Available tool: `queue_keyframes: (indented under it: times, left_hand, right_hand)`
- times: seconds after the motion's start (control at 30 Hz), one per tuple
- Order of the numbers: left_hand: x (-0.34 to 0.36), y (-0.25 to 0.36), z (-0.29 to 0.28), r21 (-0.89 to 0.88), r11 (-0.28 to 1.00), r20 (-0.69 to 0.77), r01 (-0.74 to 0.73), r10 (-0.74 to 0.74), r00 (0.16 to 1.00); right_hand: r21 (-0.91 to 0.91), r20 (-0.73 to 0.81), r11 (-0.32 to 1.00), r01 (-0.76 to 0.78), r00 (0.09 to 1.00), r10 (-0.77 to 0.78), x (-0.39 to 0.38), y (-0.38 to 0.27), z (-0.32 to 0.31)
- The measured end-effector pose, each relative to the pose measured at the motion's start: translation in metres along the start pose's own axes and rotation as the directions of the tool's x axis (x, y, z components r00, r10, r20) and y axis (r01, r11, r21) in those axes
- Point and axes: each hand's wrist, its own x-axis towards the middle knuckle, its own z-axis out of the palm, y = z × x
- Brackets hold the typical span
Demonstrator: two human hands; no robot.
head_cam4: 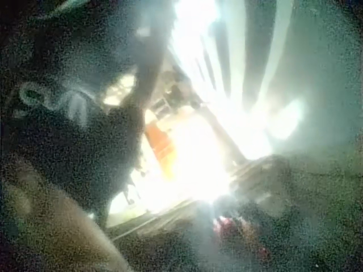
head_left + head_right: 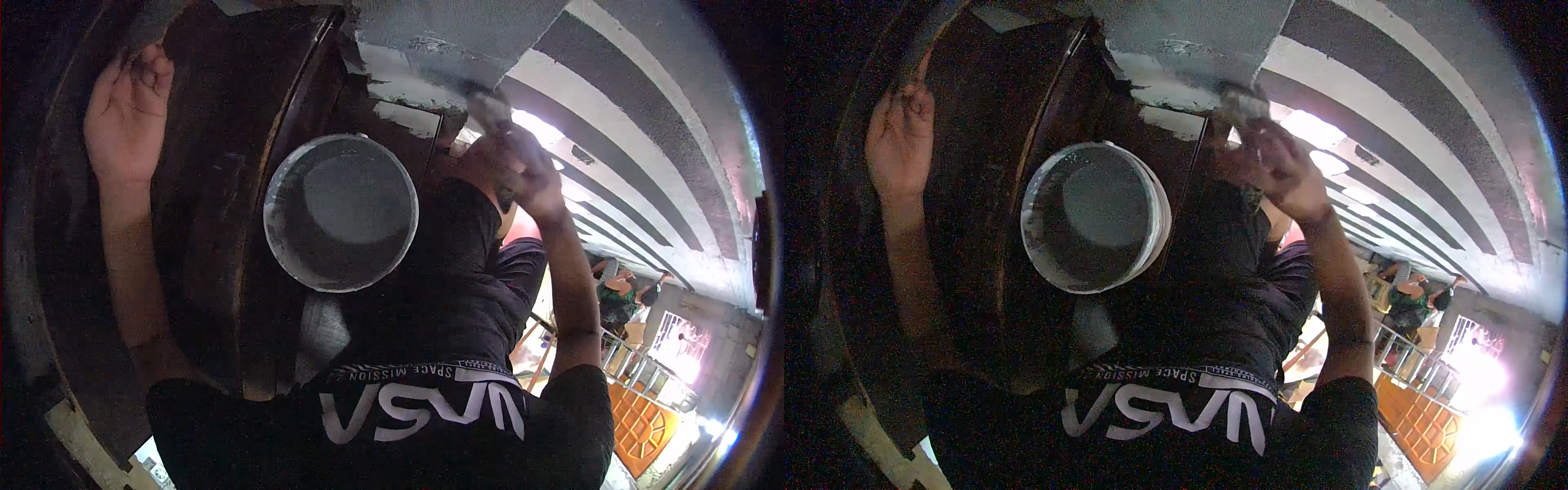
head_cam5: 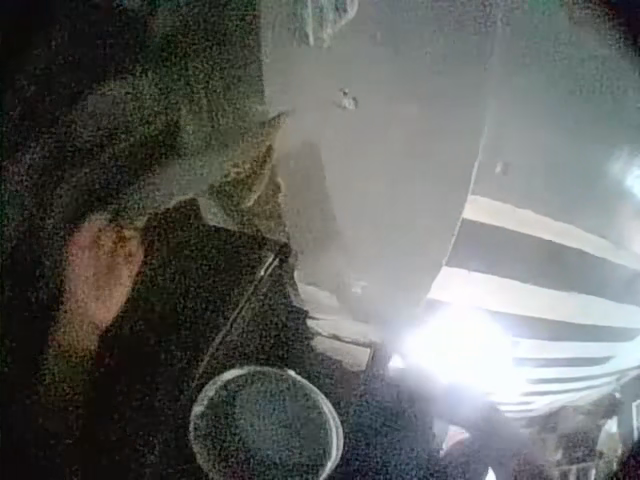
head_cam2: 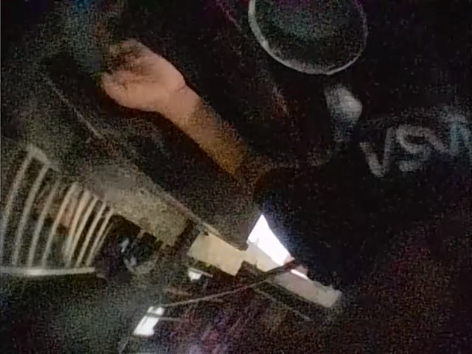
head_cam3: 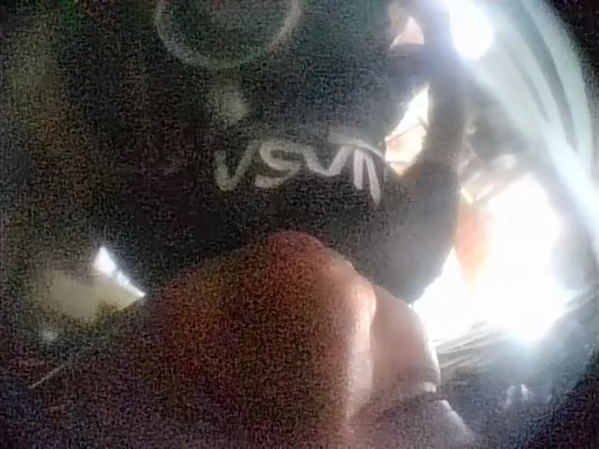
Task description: Painting the underside of a staircase beam with white paint using a brush and a cardboard shield.
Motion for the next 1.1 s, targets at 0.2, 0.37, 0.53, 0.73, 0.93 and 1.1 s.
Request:
queue_keyframes:
  times: [0.2,0.37,0.53,0.73,0.93,1.1]
  left_hand:
    - [-0.001,-0.003,0.004,-0.061,0.998,0.071,0.029,-0.025,0.997]
    - [0.0,-0.004,-0.001,-0.084,0.994,0.083,0.065,-0.058,0.995]
    - [-0.001,-0.001,-0.005,-0.066,0.998,0.05,0.026,-0.023,0.998]
    - [-0.005,0.0,-0.014,-0.065,0.998,0.008,-0.012,0.013,1.0]
    - [-0.003,0.012,-0.001,-0.011,1.0,0.164,0.012,-0.01,0.986]
    - [-0.009,0.0,0.018,0.252,0.94,-0.242,-0.229,0.29,0.926]
  right_hand:
    - [-0.208,-0.223,0.928,0.308,0.909,-0.352,0.022,-0.013,-0.035]
    - [-0.325,-0.082,0.83,0.454,0.86,-0.503,0.027,-0.021,-0.014]
    - [-0.12,0.214,0.931,0.345,0.925,-0.315,0.007,-0.018,0.022]
    - [-0.153,0.096,0.894,0.422,0.906,-0.411,0.02,-0.023,0.034]
    - [-0.094,0.134,0.885,0.455,0.887,-0.442,0.09,-0.034,0.034]
    - [-0.101,-0.182,0.797,0.596,0.776,-0.604,0.128,-0.073,-0.009]
